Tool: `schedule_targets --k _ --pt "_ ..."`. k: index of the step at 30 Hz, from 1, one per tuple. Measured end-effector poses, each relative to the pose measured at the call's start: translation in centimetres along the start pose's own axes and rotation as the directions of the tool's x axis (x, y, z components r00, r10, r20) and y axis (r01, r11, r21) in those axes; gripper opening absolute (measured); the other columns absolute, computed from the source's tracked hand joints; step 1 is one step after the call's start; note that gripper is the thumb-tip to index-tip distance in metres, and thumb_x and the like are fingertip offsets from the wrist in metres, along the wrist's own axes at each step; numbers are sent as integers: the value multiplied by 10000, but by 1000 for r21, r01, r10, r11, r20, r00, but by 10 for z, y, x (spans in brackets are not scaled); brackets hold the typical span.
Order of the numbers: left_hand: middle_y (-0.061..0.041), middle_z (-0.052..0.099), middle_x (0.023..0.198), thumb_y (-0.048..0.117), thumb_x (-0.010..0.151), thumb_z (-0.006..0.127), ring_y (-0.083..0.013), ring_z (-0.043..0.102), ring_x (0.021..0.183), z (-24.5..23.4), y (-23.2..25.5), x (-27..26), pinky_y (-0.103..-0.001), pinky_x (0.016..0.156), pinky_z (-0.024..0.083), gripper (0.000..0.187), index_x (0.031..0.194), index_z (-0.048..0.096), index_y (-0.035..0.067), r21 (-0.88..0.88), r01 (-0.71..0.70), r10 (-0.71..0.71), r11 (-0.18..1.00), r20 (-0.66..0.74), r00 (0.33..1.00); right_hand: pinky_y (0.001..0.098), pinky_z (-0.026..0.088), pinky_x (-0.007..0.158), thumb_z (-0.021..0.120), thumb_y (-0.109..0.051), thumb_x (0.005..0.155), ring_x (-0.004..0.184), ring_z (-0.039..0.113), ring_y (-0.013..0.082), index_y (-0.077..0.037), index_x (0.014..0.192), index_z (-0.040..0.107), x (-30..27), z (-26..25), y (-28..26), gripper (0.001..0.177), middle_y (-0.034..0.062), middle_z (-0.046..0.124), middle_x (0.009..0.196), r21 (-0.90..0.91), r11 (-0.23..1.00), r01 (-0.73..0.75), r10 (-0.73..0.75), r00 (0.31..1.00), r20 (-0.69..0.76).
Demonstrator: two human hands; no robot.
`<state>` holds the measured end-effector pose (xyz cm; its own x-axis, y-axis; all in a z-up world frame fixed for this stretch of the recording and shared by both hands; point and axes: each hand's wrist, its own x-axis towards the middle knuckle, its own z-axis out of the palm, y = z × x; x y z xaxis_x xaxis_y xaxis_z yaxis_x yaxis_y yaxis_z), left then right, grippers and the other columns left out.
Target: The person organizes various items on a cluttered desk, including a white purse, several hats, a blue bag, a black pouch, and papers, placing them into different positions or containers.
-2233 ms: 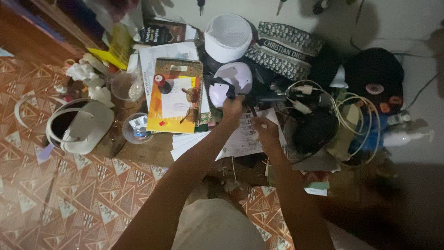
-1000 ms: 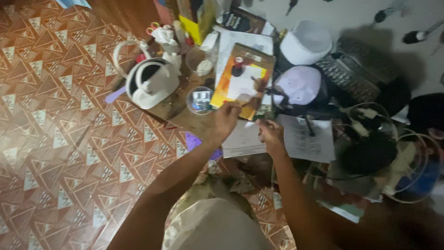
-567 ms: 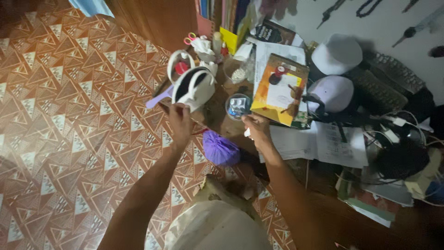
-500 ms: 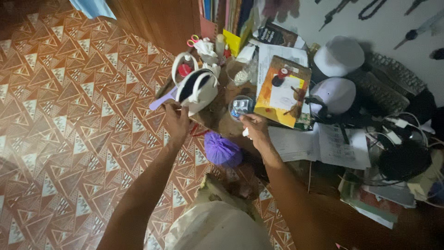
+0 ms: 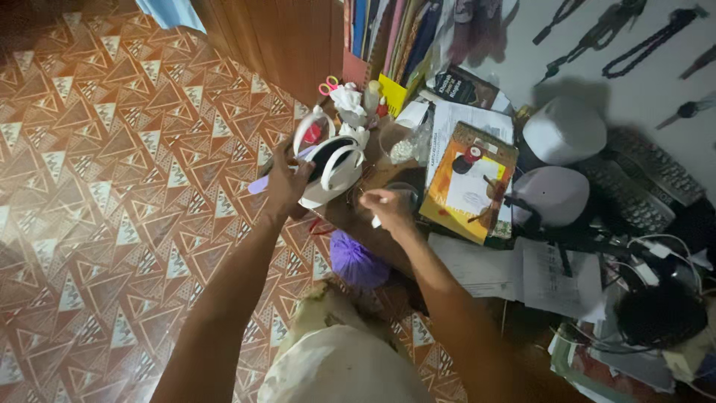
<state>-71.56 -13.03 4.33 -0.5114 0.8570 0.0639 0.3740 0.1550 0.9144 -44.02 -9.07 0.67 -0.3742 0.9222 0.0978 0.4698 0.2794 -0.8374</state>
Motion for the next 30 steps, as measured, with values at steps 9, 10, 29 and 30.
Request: schedule_targets --k 9,10,29,30 --pt "-231 709 1023 192 839 698 -390 695 883 2 -6 25 -472 777 543 553 1355 585 27 -69 -366 372 928 128 919 298 594 707 829 -507 795 798 750 162 11 1039 762 30 19 -60 577 68 778 892 159 985 -66 49 993 106" --pt "-243 711 978 226 892 708 -416 693 869 7 -12 26 -495 762 538 410 1250 643 37 47 -292 277 955 200 940 298 594 707 829 -507 795 798 750 162 11 1039 762 30 21 -64 577 68 778 892 161 985 -68 53 994 98" --pt "-255 713 926 250 938 659 -404 702 897 -6 -35 49 -485 793 530 319 1167 692 31 -23 -230 217 973 434 875 368 540 661 827 -264 843 728 690 198 -36 992 797 60 32 -55 274 82 750 816 -31 909 -416 417 901 123" --pt "-255 713 926 250 938 659 -404 702 897 -5 -38 48 -485 793 530 319 1167 692 31 -25 -230 217 973 436 873 398 509 604 833 -240 824 684 648 211 -45 957 791 61 29 -54 240 92 740 810 19 885 -465 453 870 195"
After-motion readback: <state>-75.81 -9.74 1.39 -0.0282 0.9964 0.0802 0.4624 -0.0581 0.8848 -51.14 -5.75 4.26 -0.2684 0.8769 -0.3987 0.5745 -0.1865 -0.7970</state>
